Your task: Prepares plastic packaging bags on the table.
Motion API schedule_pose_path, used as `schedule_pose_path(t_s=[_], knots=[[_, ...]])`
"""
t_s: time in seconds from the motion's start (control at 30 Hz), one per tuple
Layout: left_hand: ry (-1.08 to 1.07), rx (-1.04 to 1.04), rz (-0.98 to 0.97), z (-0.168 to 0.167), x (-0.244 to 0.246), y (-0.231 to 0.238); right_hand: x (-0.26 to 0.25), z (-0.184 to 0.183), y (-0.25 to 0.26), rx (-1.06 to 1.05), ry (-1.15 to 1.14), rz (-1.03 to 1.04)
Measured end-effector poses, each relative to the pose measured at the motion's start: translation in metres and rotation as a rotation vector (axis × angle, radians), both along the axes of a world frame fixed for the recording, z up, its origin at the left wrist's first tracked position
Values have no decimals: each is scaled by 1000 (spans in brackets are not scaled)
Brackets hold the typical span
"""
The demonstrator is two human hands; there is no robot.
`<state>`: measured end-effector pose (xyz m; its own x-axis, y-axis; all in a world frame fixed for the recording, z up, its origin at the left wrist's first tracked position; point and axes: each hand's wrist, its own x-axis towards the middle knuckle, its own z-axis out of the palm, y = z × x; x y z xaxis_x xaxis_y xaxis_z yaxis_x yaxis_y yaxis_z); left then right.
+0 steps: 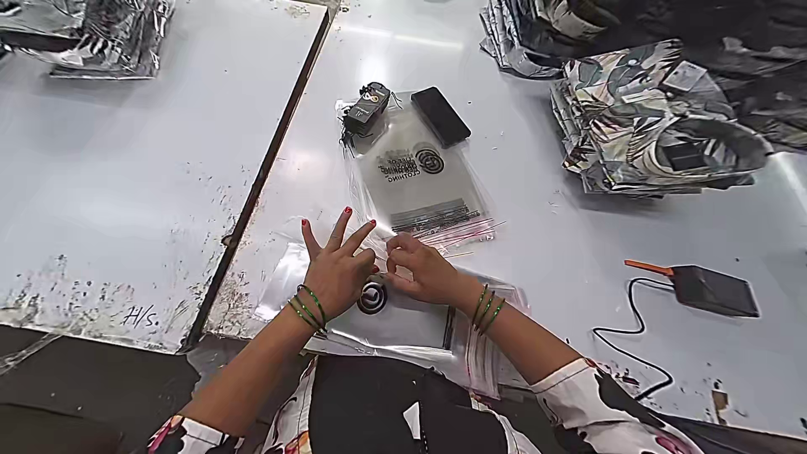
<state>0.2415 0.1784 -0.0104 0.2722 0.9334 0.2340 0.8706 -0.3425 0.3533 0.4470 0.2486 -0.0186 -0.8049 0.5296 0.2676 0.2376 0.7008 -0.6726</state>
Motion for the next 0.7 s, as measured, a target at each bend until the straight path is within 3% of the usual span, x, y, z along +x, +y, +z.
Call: schedule_pose_path(t_s=[0.13, 0.27, 0.4, 0.53, 0.7], knots=[[-22, -268, 85, 14, 2, 8, -2, -14, -4, 131, 96, -71], [120, -595, 165, 40, 8, 30, -7, -11, -7, 516, 64, -35], [187, -653, 155, 40, 11, 41, -7, -19, -10, 723, 29, 31], [202, -657, 132, 42, 11, 43, -8, -18, -14, 588, -44, 1], [195, -642, 139, 42, 12, 43, -15, 19, -26, 42, -216, -70]])
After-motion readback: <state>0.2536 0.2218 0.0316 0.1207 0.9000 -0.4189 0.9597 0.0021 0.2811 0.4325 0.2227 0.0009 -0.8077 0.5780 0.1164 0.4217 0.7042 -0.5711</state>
